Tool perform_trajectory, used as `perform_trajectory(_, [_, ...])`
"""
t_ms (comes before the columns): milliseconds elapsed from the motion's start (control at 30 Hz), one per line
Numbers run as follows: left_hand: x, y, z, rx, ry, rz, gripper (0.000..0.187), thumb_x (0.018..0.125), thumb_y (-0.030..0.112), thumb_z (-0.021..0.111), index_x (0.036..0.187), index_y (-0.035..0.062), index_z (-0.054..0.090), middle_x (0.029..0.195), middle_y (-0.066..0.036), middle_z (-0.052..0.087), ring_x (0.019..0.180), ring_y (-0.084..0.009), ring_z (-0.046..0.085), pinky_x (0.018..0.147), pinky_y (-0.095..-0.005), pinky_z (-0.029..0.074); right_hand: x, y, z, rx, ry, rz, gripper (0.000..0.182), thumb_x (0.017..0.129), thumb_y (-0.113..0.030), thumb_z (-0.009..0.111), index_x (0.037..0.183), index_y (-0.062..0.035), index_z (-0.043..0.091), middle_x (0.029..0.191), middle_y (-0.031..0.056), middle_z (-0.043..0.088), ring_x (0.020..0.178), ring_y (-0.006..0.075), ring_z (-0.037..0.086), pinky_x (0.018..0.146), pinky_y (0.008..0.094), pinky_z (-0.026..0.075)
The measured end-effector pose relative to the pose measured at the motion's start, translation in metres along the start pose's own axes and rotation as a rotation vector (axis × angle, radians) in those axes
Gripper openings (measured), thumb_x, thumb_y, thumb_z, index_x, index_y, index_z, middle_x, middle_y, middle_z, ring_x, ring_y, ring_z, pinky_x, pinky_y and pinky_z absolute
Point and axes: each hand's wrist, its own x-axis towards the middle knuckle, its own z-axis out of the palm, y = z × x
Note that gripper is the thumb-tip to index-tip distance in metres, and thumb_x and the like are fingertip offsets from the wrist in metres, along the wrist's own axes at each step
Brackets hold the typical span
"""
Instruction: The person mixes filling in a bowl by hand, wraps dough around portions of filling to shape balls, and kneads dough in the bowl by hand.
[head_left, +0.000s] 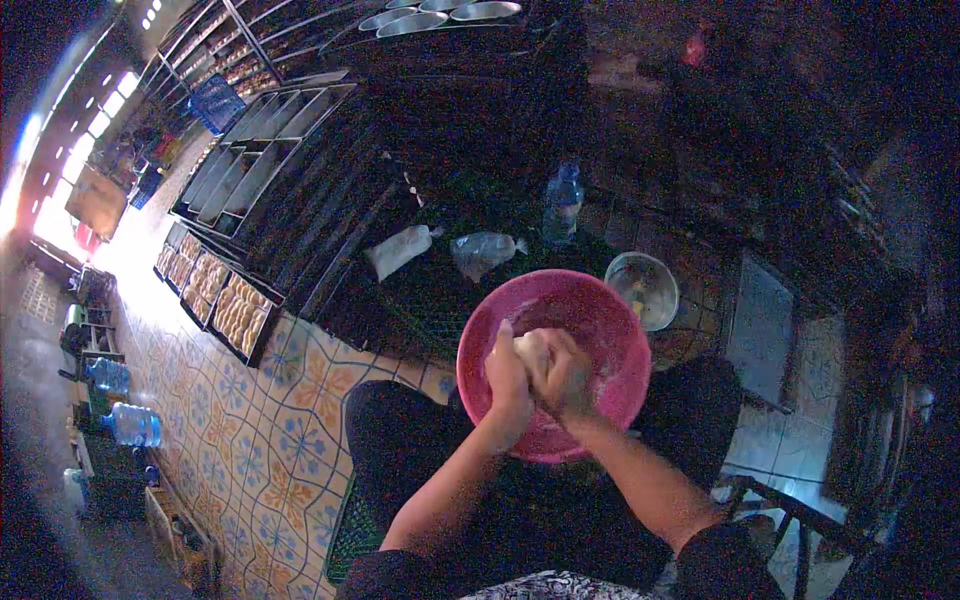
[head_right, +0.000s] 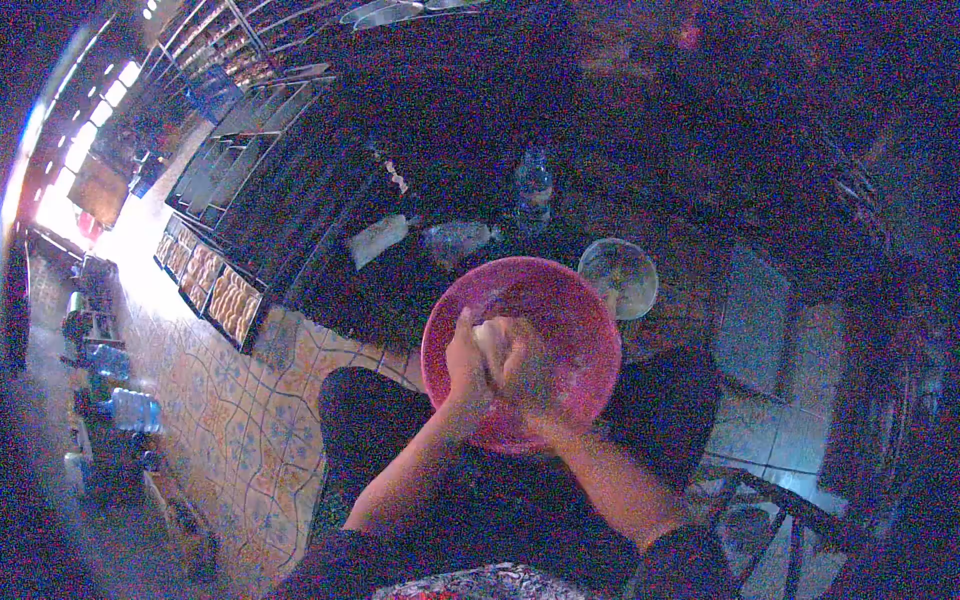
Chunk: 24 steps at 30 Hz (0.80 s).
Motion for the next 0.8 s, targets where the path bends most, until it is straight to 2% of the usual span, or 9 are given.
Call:
perform_trajectory(100, [0.007, 0.002, -0.009, 0.193, 0.040, 0.067, 0.051, 0.101, 0.052, 0.049, 0.095, 0.0061, 0.070, 0.088, -0.005, 0.070, 0.075, -0.0185, 0.067, 0.067, -0.0356, 0.054, 0.027, 0.033, 0.007, 0.066, 0.094, -0.153, 0.037, 0.100, -0.029, 0.053, 0.097, 0.0042, 0.069, 0.082, 0.0229, 0.070, 0.080, 0.0400, 0.070, 0.071, 0.0437, 0.053])
perform_trajectory(167, [0.020, -0.003, -0.017, 0.139, -0.185, -0.112, 0.059, 0.100, 0.058, 0.047, 0.107, 0.0039, 0.069, 0.095, -0.008, 0.072, 0.080, -0.0236, 0.070, 0.074, -0.0379, 0.056, 0.041, 0.025, -0.012, 0.151, -0.176, 0.307, 0.050, 0.101, -0.045, 0.047, 0.086, -0.0051, 0.073, 0.082, 0.0157, 0.073, 0.079, 0.0333, 0.070, 0.073, 0.0441, 0.053])
perform_trajectory(267, [0.009, 0.021, -0.004, -0.028, -0.307, -0.354, 0.068, 0.099, 0.065, 0.043, 0.115, 0.0037, 0.067, 0.103, -0.011, 0.072, 0.086, -0.0269, 0.071, 0.080, -0.0392, 0.057, 0.047, 0.018, -0.032, 0.308, -0.312, 0.460, 0.058, 0.102, -0.049, 0.045, 0.074, -0.0059, 0.071, 0.073, 0.0140, 0.071, 0.072, 0.0285, 0.069, 0.072, 0.0421, 0.050])
perform_trajectory(400, [-0.006, 0.031, 0.008, -0.180, -0.473, -0.386, 0.076, 0.095, 0.073, 0.038, 0.111, 0.0036, 0.066, 0.102, -0.011, 0.071, 0.087, -0.0251, 0.070, 0.078, -0.0406, 0.057, 0.044, 0.021, -0.039, 0.536, -0.413, 0.519, 0.060, 0.102, -0.053, 0.043, 0.082, -0.0043, 0.072, 0.079, 0.0097, 0.072, 0.073, 0.0222, 0.066, 0.075, 0.0394, 0.049])
perform_trajectory(500, [0.006, 0.019, 0.008, -0.020, -0.335, -0.336, 0.076, 0.098, 0.071, 0.035, 0.112, 0.0018, 0.064, 0.103, -0.012, 0.071, 0.092, -0.0258, 0.069, 0.081, -0.0407, 0.056, 0.039, 0.031, -0.026, 0.619, -0.020, 0.664, 0.055, 0.103, -0.051, 0.044, 0.091, -0.0055, 0.072, 0.082, 0.0034, 0.069, 0.076, 0.0154, 0.062, 0.076, 0.0328, 0.048])
perform_trajectory(600, [0.027, 0.000, -0.007, 0.511, -0.372, 0.187, 0.077, 0.099, 0.065, 0.043, 0.131, -0.0046, 0.053, 0.115, -0.015, 0.065, 0.104, -0.0273, 0.063, 0.096, -0.0393, 0.048, 0.041, 0.083, -0.002, 0.721, 0.243, 0.782, 0.060, 0.102, -0.054, 0.042, 0.100, -0.0027, 0.072, 0.094, 0.0061, 0.071, 0.088, 0.0166, 0.064, 0.086, 0.0325, 0.048])
perform_trajectory(633, [0.046, -0.033, -0.019, 0.513, -0.377, 0.182, 0.077, 0.099, 0.065, 0.043, 0.131, -0.0046, 0.053, 0.115, -0.015, 0.065, 0.104, -0.0273, 0.063, 0.096, -0.0393, 0.048, 0.037, 0.098, -0.007, 0.807, 0.033, 0.771, 0.061, 0.103, -0.055, 0.042, 0.104, -0.0014, 0.071, 0.099, 0.0071, 0.071, 0.092, 0.0175, 0.064, 0.090, 0.0322, 0.046])
perform_trajectory(700, [0.078, -0.095, -0.034, 0.815, 0.035, 0.704, 0.079, 0.093, 0.055, 0.063, 0.140, -0.0057, 0.045, 0.129, -0.022, 0.054, 0.117, -0.0329, 0.055, 0.102, -0.0430, 0.043, 0.032, 0.096, -0.011, 0.886, -0.181, 0.752, 0.062, 0.103, -0.055, 0.041, 0.108, -0.0001, 0.070, 0.104, 0.0080, 0.071, 0.096, 0.0185, 0.064, 0.095, 0.0319, 0.045])
perform_trajectory(800, [0.003, -0.012, -0.007, 0.836, -0.047, 0.764, 0.087, 0.084, 0.046, 0.078, 0.143, -0.0060, 0.041, 0.135, -0.026, 0.044, 0.125, -0.0373, 0.048, 0.105, -0.0459, 0.040, 0.029, 0.046, -0.026, 0.632, -0.110, 0.756, 0.065, 0.103, -0.057, 0.038, 0.107, -0.0010, 0.071, 0.107, 0.0072, 0.070, 0.096, 0.0178, 0.064, 0.093, 0.0322, 0.046])
